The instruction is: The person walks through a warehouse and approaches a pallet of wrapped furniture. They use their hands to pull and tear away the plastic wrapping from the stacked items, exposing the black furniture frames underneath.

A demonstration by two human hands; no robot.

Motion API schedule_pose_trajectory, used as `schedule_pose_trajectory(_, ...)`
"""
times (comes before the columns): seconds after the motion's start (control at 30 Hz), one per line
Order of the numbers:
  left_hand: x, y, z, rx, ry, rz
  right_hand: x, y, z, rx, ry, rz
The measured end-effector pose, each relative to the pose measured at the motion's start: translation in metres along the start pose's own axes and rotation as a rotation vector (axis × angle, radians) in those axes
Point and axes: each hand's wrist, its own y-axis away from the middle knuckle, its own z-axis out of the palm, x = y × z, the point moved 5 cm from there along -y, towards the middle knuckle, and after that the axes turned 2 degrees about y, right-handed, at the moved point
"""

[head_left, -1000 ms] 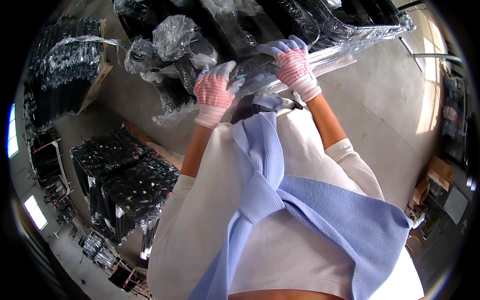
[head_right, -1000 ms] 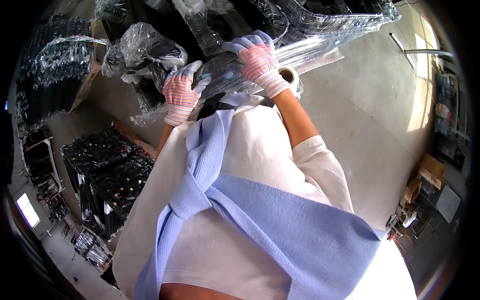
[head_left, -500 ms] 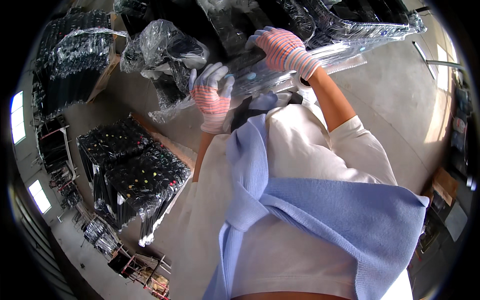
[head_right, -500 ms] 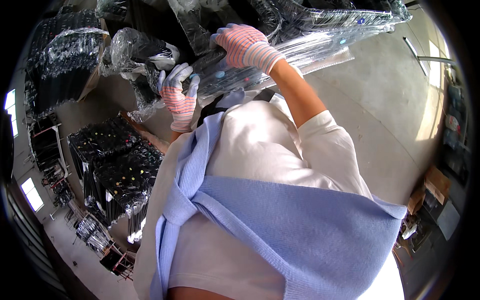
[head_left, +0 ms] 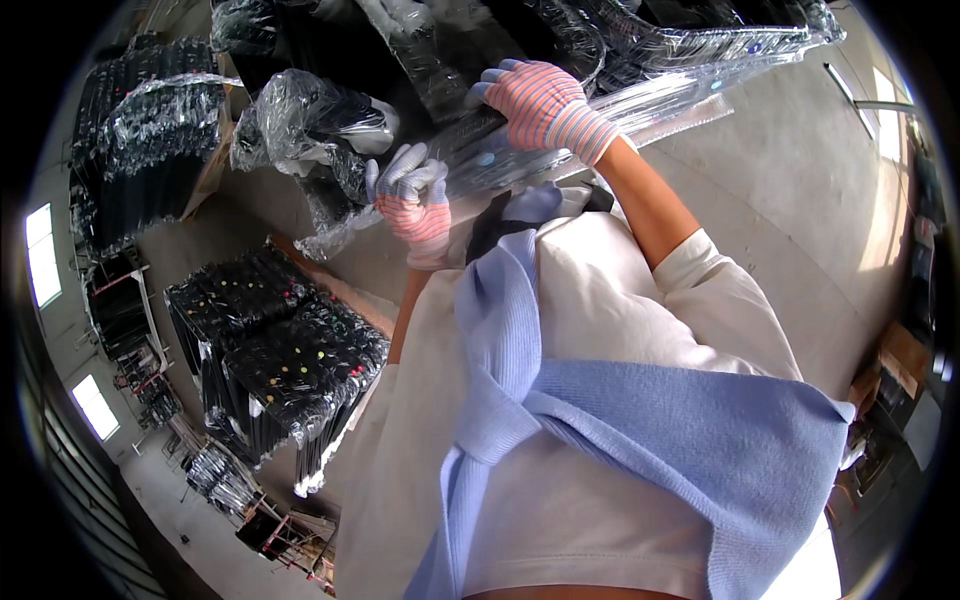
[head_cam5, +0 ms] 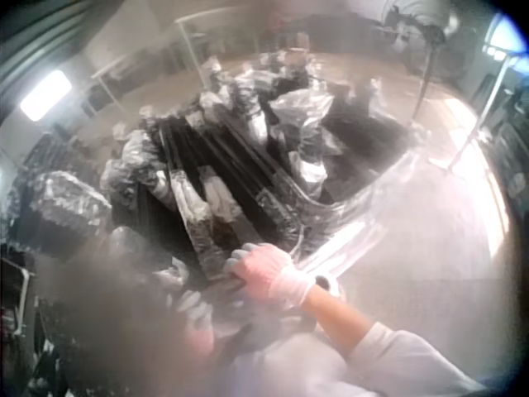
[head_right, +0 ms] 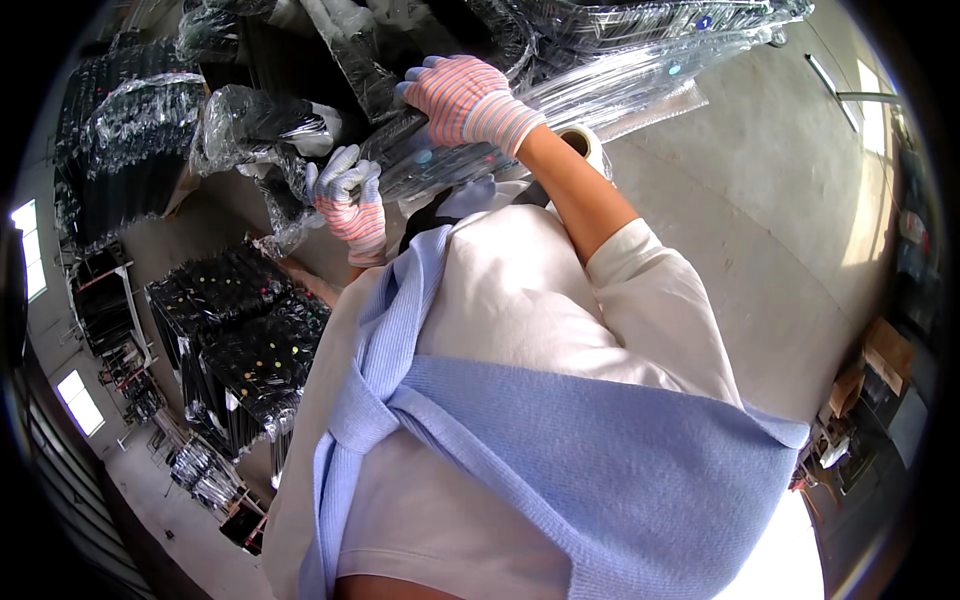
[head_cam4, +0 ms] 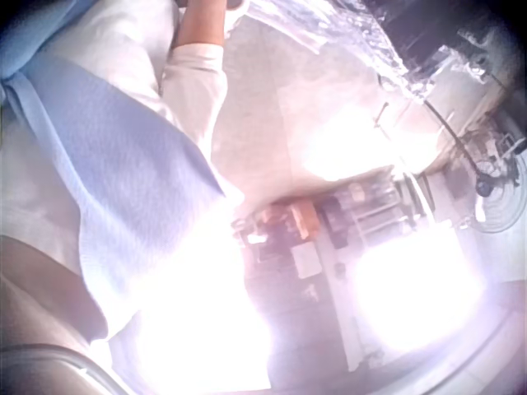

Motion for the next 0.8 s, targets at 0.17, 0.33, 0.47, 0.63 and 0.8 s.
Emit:
schedule_pose_trajectory(0.17,-0.002,-0.006,-0.003,-0.076,0.099,-0.129,0.001,0.005,0.006,0.112,0.002,-0.021)
schedule_pose_trajectory(0.33,0.019,-0.035,0.017,-0.353,-0.085,-0.091,-0.002,0.003,0.002,-0.062,-0.054,0.105)
schedule_pose_trajectory(0.47,0.031,-0.036,0.041,-0.402,-0.339,-0.032,0.0,0.002,0.005,-0.06,-0.031,0.107)
schedule_pose_trajectory(0.63,0.025,-0.032,0.042,-0.396,-0.309,-0.007,-0.001,0.005,0.004,0.001,-0.016,0.077)
schedule_pose_trajectory(0.8,0.026,-0.028,0.041,-0.315,-0.317,0.099,0.0,0.005,0.011,0.095,-0.009,0.02)
